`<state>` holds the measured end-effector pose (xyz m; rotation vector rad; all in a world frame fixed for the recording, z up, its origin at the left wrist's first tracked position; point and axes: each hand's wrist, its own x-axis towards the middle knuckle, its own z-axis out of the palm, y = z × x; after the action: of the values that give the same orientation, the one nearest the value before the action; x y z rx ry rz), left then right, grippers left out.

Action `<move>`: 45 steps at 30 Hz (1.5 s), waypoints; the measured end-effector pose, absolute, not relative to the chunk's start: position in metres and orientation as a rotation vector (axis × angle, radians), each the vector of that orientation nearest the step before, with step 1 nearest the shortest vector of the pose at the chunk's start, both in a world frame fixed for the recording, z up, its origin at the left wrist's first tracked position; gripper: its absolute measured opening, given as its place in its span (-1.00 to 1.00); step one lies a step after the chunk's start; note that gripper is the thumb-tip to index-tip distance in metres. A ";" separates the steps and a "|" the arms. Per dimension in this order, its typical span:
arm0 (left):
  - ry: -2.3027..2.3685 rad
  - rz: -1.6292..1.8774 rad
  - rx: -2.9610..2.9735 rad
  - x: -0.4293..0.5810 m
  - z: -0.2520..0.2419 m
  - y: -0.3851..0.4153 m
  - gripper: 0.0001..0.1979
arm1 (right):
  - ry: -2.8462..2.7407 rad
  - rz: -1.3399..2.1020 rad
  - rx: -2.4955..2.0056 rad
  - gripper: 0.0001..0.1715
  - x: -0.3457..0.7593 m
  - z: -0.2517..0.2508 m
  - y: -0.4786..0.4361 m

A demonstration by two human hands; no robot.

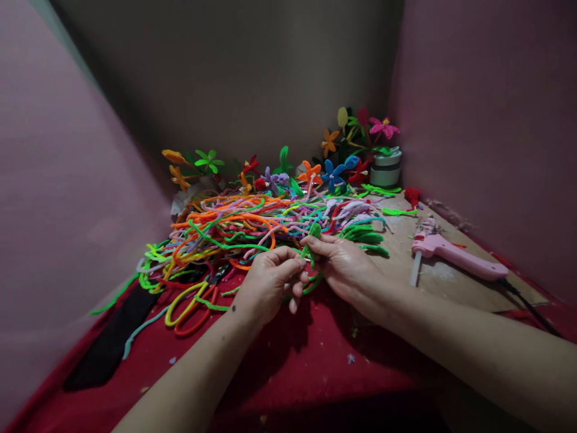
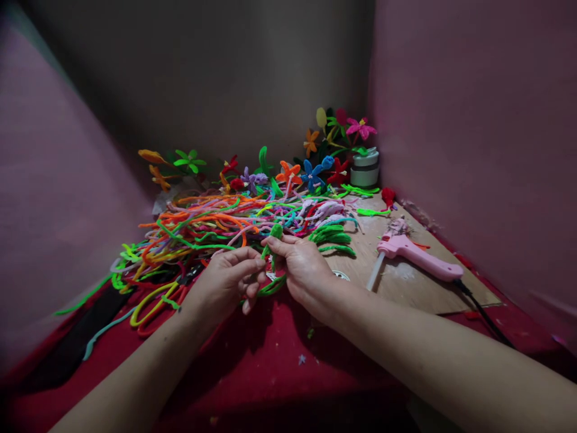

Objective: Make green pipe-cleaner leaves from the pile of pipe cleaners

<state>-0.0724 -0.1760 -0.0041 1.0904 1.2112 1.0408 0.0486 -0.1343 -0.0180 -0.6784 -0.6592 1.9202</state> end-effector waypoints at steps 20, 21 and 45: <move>1.274 0.789 1.244 -0.079 -0.001 -0.176 -0.78 | -0.716 1.888 -0.721 -0.88 0.048 -0.025 -0.131; 1.291 0.808 1.284 -0.083 0.001 -0.176 -0.78 | -0.698 1.887 -0.727 -0.89 0.049 -0.024 -0.131; 1.103 1.294 2.259 -0.093 -0.007 -0.179 -0.77 | -0.776 2.058 -0.721 -0.93 0.053 -0.025 -0.132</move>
<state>-0.0930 -0.1788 -0.0072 2.2591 1.1026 1.2940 0.0527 -0.1324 -0.0253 -0.7214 -0.7757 2.0584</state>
